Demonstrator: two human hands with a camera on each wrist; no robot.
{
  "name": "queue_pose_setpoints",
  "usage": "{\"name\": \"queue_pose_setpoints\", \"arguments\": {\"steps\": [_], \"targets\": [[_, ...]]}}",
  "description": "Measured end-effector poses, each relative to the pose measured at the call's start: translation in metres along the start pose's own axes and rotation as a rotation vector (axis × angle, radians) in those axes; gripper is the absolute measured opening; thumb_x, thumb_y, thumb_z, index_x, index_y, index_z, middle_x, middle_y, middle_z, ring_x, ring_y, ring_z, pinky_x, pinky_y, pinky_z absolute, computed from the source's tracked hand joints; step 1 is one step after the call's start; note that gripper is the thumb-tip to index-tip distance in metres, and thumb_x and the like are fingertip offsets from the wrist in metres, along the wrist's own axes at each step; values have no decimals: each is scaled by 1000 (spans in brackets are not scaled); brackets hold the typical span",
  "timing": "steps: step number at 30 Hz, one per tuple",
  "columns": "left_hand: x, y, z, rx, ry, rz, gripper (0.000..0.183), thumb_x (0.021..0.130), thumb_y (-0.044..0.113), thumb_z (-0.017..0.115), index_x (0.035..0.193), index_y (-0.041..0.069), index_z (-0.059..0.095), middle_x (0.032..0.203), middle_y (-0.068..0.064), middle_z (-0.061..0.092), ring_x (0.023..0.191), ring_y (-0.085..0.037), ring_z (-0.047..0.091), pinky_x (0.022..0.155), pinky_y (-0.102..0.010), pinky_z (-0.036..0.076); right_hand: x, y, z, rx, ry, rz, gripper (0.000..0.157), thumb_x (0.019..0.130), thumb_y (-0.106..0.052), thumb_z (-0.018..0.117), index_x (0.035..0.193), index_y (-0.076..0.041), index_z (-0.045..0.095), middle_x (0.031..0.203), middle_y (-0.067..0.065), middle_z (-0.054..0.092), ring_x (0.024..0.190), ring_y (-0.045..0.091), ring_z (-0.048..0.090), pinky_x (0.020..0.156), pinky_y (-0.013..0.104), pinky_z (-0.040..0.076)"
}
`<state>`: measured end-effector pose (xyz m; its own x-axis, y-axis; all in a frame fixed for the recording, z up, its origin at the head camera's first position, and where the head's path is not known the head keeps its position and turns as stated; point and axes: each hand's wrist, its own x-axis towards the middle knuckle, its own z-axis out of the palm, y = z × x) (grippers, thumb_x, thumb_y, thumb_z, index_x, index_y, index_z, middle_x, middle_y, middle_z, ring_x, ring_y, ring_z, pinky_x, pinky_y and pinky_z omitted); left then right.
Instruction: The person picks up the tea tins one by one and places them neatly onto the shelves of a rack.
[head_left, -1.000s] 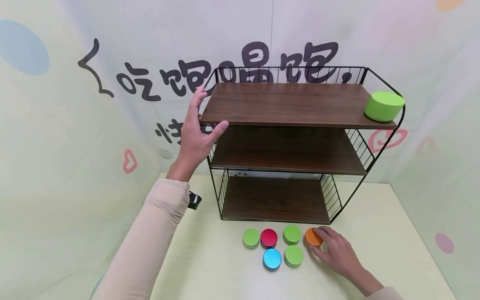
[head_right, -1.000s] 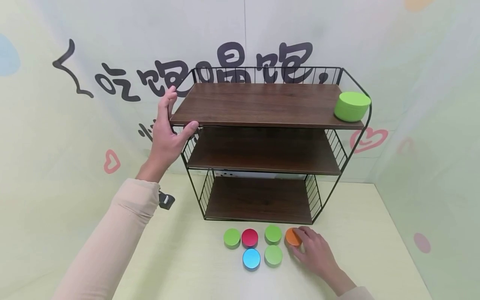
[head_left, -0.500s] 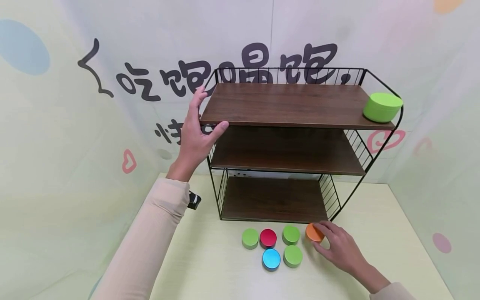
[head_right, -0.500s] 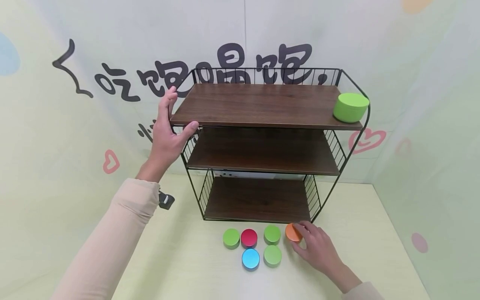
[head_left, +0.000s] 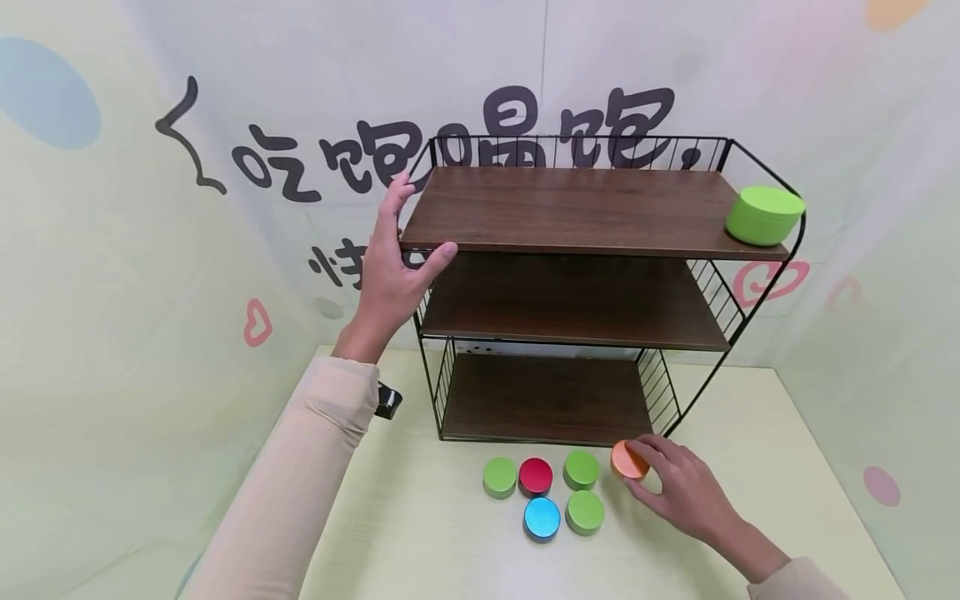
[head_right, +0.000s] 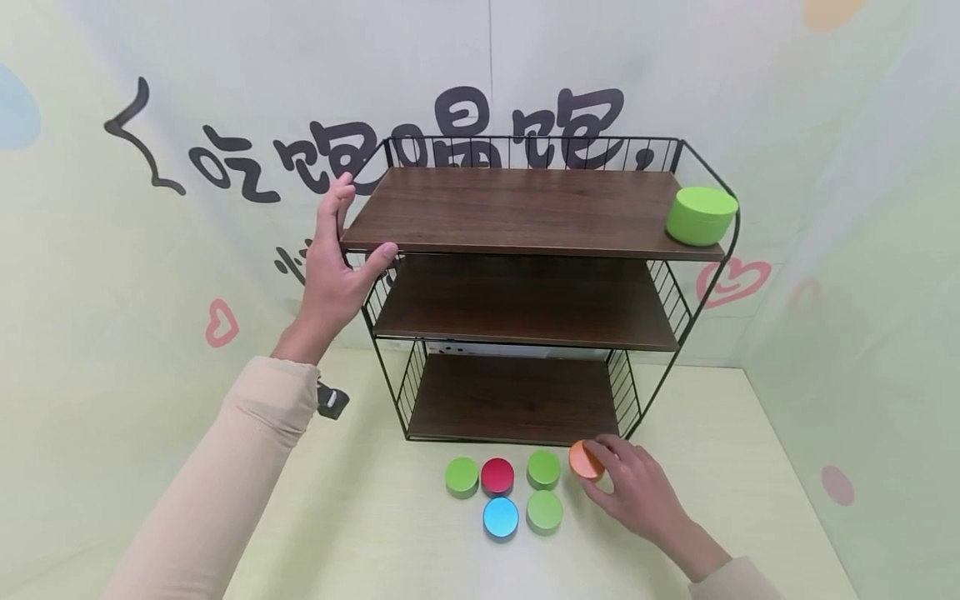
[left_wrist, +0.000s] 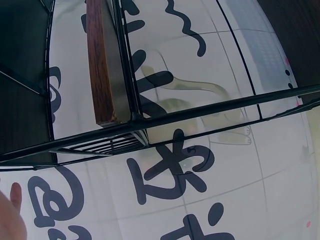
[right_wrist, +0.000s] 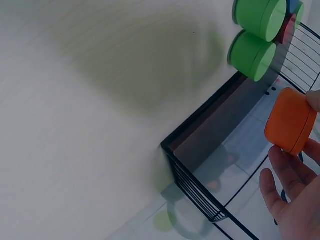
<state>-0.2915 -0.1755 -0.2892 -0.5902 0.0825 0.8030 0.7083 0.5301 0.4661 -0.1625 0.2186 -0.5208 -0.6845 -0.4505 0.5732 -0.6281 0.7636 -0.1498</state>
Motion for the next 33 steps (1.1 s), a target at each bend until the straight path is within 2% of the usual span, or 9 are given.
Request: {"name": "queue_pose_setpoints", "arguments": {"steps": [10, 15, 18, 22, 27, 33], "targets": [[-1, 0, 0, 10, -6, -17, 76, 87, 36, 73, 149, 12, 36, 161, 0, 30, 145, -4, 25, 116, -36, 24, 8, -3, -11, 1, 0, -31, 52, 68, -26, 86, 112, -4, 71, 103, 11, 66, 79, 25, 66, 64, 42, 55], [-1, 0, -1, 11, 2, -25, 75, 87, 35, 73, 148, 12, 37, 161, -1, 32, 145, -3, 26, 116, -36, 25, 16, -3, -18, 7, 4, -41, 50, 71, -29, 85, 112, -4, 71, 103, 11, 66, 80, 24, 66, 64, 41, 56], [-1, 0, -1, 13, -1, -28, 75, 87, 34, 73, 149, 13, 36, 161, -2, 32, 144, -3, 26, 115, -37, 26, 19, -2, -21, 14, 18, -52, 45, 83, -40, 75, 111, -4, 71, 103, 11, 66, 79, 25, 65, 63, 41, 56], [-1, 1, 0, 17, -7, -32, 76, 87, 34, 74, 149, 14, 36, 161, -1, 31, 144, -3, 26, 115, -37, 26, 23, -1, -27, 22, 27, -68, 49, 91, -49, 64, 110, -4, 71, 102, 11, 66, 79, 24, 65, 63, 40, 56], [-1, 1, 0, 23, -9, -31, 76, 87, 36, 73, 149, 14, 35, 161, -2, 31, 145, -3, 25, 116, -38, 25, 31, 0, -34, 26, 37, -94, 54, 95, -53, 56, 110, -4, 71, 102, 11, 66, 78, 23, 65, 62, 39, 56], [-1, 1, 0, 19, -9, -28, 76, 87, 36, 73, 149, 13, 36, 161, 2, 31, 145, -3, 26, 115, -38, 26, 42, 0, -45, 18, 34, -122, 55, 95, -54, 55, 111, -4, 70, 103, 12, 66, 81, 25, 65, 63, 40, 57]]}}
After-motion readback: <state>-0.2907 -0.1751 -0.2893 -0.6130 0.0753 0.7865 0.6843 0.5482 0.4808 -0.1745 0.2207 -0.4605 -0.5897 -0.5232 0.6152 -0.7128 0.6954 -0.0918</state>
